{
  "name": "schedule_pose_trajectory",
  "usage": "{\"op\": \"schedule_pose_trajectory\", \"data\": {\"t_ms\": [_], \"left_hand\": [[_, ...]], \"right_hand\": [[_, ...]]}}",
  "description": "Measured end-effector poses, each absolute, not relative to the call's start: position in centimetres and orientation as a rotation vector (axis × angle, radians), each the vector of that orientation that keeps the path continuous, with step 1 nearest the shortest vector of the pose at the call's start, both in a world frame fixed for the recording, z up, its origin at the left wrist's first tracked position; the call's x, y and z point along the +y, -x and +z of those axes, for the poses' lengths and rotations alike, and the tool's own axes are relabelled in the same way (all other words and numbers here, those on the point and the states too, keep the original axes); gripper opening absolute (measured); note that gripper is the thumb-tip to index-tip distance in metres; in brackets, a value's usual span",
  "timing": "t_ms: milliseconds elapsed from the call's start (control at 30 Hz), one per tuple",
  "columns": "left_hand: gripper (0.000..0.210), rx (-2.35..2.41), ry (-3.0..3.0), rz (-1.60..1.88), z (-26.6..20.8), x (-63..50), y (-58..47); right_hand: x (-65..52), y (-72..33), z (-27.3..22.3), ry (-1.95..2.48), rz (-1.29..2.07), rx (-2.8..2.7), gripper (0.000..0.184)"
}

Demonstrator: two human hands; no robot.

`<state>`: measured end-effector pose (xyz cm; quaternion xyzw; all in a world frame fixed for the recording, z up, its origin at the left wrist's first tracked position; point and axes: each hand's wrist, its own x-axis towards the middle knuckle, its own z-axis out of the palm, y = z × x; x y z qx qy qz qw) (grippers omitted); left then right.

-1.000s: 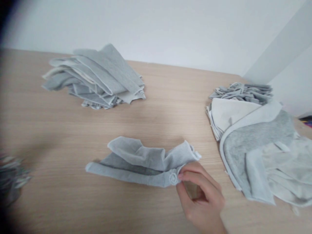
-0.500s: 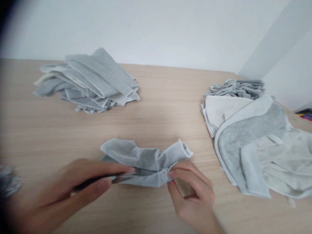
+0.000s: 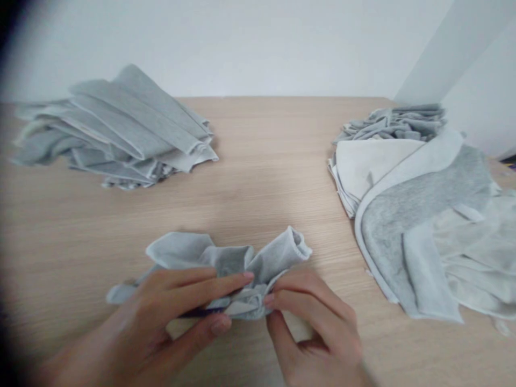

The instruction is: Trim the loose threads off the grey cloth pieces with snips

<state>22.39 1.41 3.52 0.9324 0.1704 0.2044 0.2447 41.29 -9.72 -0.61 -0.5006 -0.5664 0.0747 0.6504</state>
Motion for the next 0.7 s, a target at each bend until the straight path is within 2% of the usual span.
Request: {"op": "schedule_pose_trajectory", "data": {"t_ms": [367,700], "left_hand": [[0.031,0.367,-2.566,0.784,3.03,1.03,-22.56],[0.033,0.32,-2.481,0.774,2.53,1.15,-22.9]], "right_hand": [[-9.56,-41.45,-0.78,1.139,0.219,-1.296,0.037],[-9.7,-41.52,-1.09,1.142,0.255,-1.284,0.039]]}}
